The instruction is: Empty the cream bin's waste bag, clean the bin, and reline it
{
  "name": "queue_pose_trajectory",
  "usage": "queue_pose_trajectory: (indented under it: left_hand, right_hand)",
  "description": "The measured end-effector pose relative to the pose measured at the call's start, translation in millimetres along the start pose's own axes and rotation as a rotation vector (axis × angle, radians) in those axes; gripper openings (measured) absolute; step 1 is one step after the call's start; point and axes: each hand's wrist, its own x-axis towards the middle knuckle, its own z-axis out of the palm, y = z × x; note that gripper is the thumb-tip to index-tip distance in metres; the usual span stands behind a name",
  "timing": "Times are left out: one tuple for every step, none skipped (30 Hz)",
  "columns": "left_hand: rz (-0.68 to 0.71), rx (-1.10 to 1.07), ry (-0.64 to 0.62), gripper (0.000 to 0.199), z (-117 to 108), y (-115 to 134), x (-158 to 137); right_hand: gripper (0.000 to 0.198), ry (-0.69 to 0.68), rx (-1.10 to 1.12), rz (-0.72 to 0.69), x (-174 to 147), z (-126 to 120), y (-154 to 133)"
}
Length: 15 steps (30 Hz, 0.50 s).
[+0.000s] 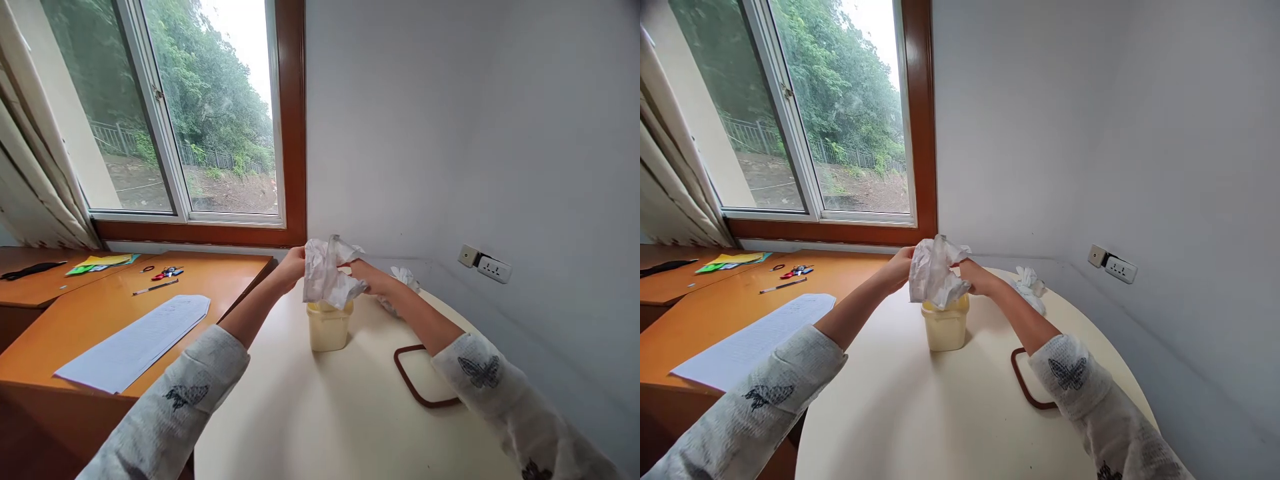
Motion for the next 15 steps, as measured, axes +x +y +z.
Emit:
queue_pose_trajectory:
  left_hand:
    - [0.005, -0.018, 0.017, 0.029, -1.7, -0.7, 0.4]
    - [0.006, -0.035, 0.034, 0.026, -3.6, -1.2, 0.8]
    - [0.007, -0.057, 0.049, 0.024, -5.7, -1.6, 1.1]
    - [0.006, -0.081, 0.063, 0.022, -7.8, -1.8, 1.3]
    - [0.004, -0.106, 0.076, 0.022, -9.6, -1.8, 1.5]
    - [0.0, -0.13, 0.089, 0.022, -11.2, -1.8, 1.6]
    - [-0.005, -0.155, 0.103, 0.021, -12.3, -1.7, 1.8]
    - [-0.01, -0.18, 0.119, 0.02, -13.2, -1.8, 2.1]
    - [-0.016, -0.204, 0.135, 0.019, -13.7, -2.2, 2.5]
    - [-0.023, -0.228, 0.152, 0.017, -13.8, -3.0, 3.3]
    - [-0.03, -0.252, 0.167, 0.016, -13.7, -4.0, 4.1]
    - [-0.038, -0.278, 0.18, 0.015, -13.2, -5.0, 5.1]
    - [-0.05, -0.304, 0.189, 0.014, -12.3, -5.9, 5.9]
    - [-0.065, -0.333, 0.19, 0.012, -11.1, -6.2, 6.4]
    - [-0.085, -0.367, 0.178, 0.011, -9.6, -5.8, 6.3]
  right_hand:
    - [0.05, 0.017, -0.011, 0.009, -2.2, -3.7, -0.5]
    - [0.054, 0.038, -0.019, 0.008, -4.0, -8.3, -0.6]
    - [0.057, 0.074, -0.02, 0.002, -5.7, -13.5, -0.4]
    - [0.058, 0.124, -0.012, -0.007, -7.3, -19.1, -0.2]
    - [0.055, 0.184, 0.0, -0.014, -9.0, -24.8, -0.1]
    - [0.049, 0.248, 0.016, -0.017, -11.0, -30.0, -0.7]
    - [0.041, 0.307, 0.032, -0.015, -13.4, -34.3, -2.3]
    - [0.033, 0.353, 0.048, -0.012, -16.4, -37.4, -5.3]
    - [0.029, 0.373, 0.062, -0.017, -20.3, -38.8, -9.7]
    - [0.03, 0.352, 0.069, -0.041, -24.9, -38.3, -15.4]
    - [0.035, 0.299, 0.066, -0.076, -30.3, -35.8, -22.1]
    - [0.041, 0.22, 0.046, -0.116, -36.0, -31.3, -29.1]
    - [0.047, 0.113, 0.0, -0.157, -41.8, -25.1, -35.7]
    - [0.053, 0.022, -0.069, -0.184, -46.9, -17.4, -41.2]
    - [0.063, -0.051, -0.154, -0.195, -50.8, -8.8, -44.8]
